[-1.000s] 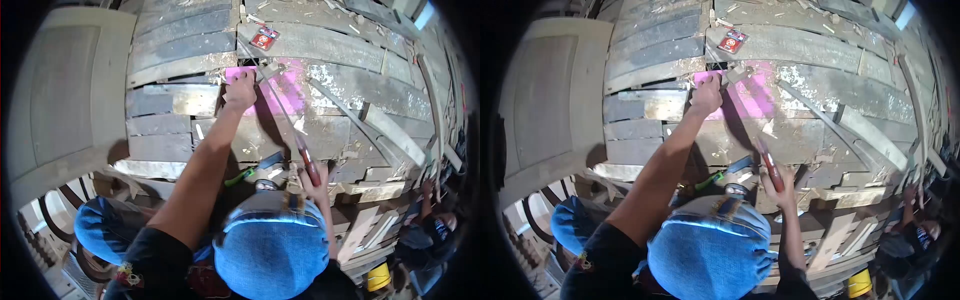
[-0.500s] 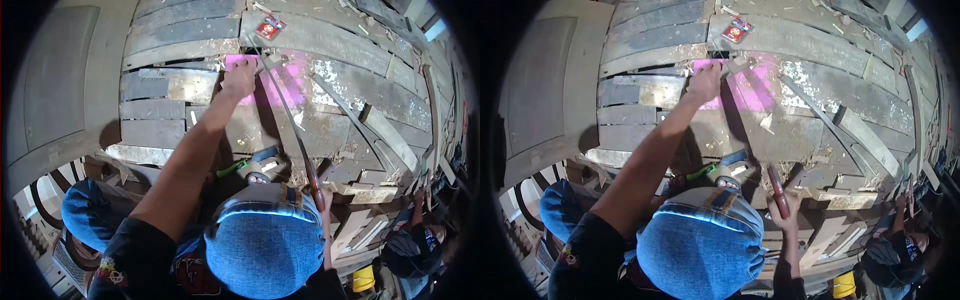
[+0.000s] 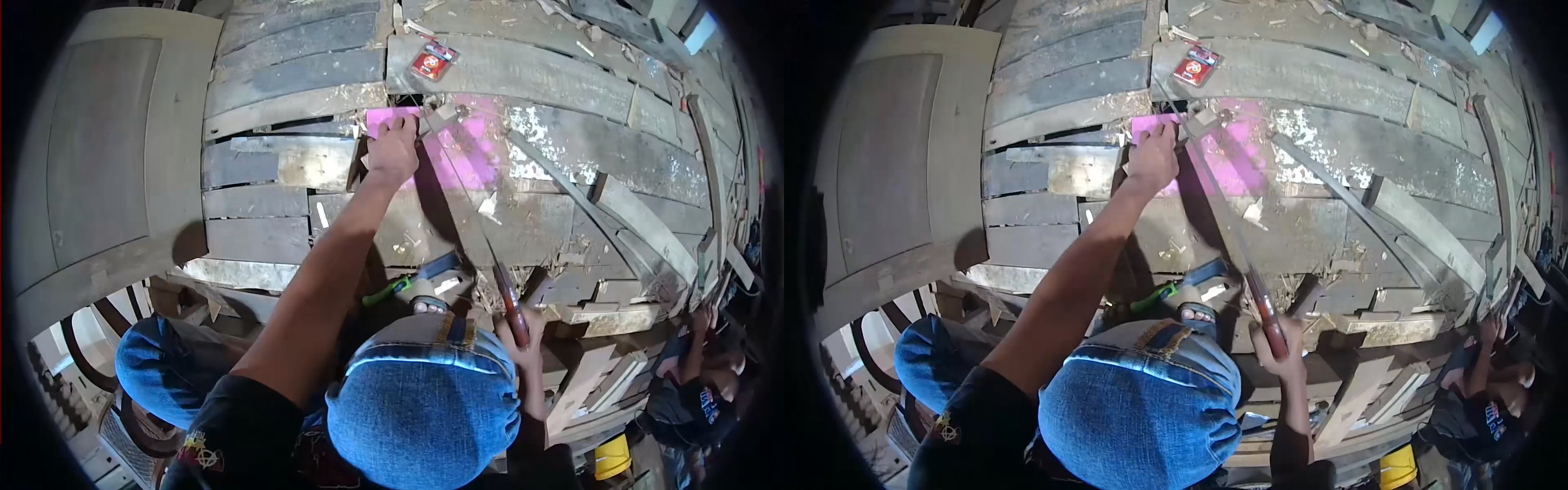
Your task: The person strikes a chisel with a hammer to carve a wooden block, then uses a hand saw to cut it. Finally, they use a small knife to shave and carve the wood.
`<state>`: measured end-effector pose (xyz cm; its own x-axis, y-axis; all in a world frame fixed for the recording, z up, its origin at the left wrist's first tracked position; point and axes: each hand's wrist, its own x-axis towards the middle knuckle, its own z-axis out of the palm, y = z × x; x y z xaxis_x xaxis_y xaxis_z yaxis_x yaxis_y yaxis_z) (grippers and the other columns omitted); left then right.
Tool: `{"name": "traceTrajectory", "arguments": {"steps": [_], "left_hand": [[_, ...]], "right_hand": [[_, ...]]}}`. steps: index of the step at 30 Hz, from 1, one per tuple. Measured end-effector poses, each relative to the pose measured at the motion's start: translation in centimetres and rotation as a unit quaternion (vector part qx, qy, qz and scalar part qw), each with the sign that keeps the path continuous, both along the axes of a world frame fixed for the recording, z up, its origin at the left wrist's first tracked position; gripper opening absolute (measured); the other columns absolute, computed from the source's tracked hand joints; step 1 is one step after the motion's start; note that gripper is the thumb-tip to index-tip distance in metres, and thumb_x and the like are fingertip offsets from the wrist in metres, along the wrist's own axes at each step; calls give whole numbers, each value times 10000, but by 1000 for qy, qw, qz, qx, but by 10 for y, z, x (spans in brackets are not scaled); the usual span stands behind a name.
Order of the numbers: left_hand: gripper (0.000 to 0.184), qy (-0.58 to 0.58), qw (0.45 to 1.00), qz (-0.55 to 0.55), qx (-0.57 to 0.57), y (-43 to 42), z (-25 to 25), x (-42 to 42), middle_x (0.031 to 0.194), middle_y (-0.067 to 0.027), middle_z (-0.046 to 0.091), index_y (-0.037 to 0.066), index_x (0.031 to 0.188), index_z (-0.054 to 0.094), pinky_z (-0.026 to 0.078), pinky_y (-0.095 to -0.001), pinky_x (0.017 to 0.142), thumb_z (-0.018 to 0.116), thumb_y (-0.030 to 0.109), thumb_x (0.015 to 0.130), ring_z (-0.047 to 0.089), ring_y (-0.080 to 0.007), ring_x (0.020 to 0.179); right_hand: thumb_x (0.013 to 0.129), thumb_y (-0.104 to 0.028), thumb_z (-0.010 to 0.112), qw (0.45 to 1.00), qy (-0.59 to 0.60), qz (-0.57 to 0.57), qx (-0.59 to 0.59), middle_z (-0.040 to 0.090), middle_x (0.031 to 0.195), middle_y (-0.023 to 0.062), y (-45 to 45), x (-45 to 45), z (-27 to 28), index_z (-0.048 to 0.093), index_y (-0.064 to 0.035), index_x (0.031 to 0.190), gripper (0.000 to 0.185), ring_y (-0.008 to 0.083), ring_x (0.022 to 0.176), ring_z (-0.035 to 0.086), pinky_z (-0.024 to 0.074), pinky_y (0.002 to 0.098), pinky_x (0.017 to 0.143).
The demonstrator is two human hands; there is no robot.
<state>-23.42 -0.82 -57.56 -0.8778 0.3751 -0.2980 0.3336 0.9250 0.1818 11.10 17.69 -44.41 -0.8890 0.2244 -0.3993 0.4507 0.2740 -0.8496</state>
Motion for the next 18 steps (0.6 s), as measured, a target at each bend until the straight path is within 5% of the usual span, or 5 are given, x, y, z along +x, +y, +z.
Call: {"name": "traceTrajectory", "arguments": {"steps": [3,10,11,14,18], "left_hand": [[456,-52,999,10,-4,3,18,-1,1364,-181,595,62,1337,482,553,-566,981,612,107,903,581,-458,1257],[516,-85,996,11,7,-2,7,-7,1454,-127,548,139,1405,477,496,-630,1020,618,111,909,512,-430,1366],[515,-9,999,-23,-28,2,12,3,1421,-173,558,72,1386,472,538,-585,998,612,108,891,549,-433,1314],[527,20,999,-25,-40,3,1,12,1422,-161,563,94,1380,474,525,-597,1002,671,153,895,552,-428,1306],[452,-66,998,-8,6,-5,12,-12,1380,-172,593,81,1309,495,548,-548,989,666,131,895,568,-452,1270]], "right_hand": [[883,-91,678,988,144,-36,-39,509,617,36,-40,-96,-62,588,12,815,154,109,555,456,400,322,523],[864,-76,670,999,37,17,1,491,569,41,4,6,0,612,-18,788,112,108,520,498,406,320,517],[862,-72,668,996,34,-52,-72,486,569,40,-4,2,-6,599,-21,777,121,115,518,496,406,324,518],[875,-83,677,996,86,-2,38,496,596,42,-22,-34,-45,619,-22,818,101,107,544,483,405,316,529],[892,-88,707,990,99,-65,-82,440,601,31,-52,-102,-60,521,-13,742,251,78,582,419,389,303,526]]}}
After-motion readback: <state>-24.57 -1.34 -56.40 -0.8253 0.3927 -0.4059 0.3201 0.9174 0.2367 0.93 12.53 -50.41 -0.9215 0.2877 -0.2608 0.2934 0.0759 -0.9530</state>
